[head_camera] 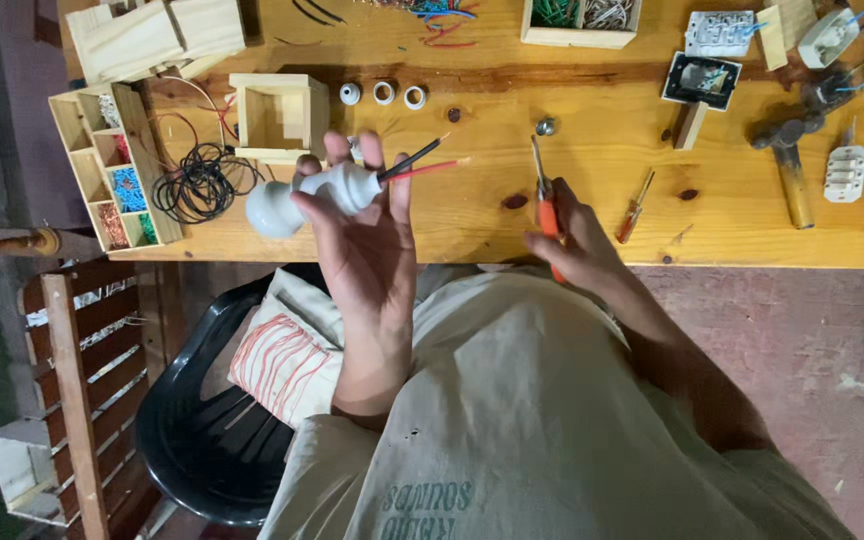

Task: The person assembles a light fixture by screwing a bulb into a socket, wrapping the socket with white tape, and testing the bulb by plugging it into a power strip. They then use a screwdriver to adjust the wires inside the socket.

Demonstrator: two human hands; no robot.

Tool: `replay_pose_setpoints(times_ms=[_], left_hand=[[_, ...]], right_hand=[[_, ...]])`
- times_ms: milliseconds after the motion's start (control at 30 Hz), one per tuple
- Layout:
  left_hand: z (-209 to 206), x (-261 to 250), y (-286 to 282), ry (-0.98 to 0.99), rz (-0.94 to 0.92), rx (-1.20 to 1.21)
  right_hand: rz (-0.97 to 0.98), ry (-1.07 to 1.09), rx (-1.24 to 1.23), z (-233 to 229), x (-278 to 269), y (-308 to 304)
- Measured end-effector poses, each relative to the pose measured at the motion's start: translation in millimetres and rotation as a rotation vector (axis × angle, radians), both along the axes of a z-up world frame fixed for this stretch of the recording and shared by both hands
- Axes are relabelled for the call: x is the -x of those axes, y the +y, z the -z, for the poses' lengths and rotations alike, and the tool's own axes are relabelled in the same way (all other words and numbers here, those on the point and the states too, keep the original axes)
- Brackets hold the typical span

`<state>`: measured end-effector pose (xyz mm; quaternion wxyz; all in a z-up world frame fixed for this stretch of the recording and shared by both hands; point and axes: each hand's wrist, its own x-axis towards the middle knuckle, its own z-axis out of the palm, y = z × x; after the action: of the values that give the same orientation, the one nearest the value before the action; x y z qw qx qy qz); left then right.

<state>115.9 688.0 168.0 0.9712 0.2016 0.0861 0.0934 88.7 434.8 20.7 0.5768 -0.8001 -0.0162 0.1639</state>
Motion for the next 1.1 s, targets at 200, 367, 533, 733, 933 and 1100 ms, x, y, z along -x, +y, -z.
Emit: replay_pose_setpoints(times_ms=[200, 367, 533, 733, 933, 1100], left_hand=[[-15.1, 19.3, -10.5, 0.080, -0.023, 0.008], [-16.7, 26.5, -20.0, 0.059, -0.034, -0.112], [-17.2, 24.2, -32.2, 0.032, -0.015, -0.176], [-14.3, 11.9, -39.8, 0.017, -0.032, -0.211], [-10.2, 2.1, -44.7, 0.018, -0.045, -0.236], [-8.1, -1.8, -47.3, 0.023, -0.035, -0.216]], right_hand=[[-0.225, -0.023, -0.289, -127.7, -4.9, 15.0], [-0.227, -0.066, -0.304, -182.7, -21.8, 27.8], [-0.224, -0.073, -0.297, -185.3, -30.9, 19.7], [-0.256, -0.103, -0.230, -192.3, -41.3, 11.6], [-0.268, -0.073, -0.248, -185.0, -47.2, 7.0], [-0.225, 0.002, -0.331, -179.5, -49.5, 5.7]])
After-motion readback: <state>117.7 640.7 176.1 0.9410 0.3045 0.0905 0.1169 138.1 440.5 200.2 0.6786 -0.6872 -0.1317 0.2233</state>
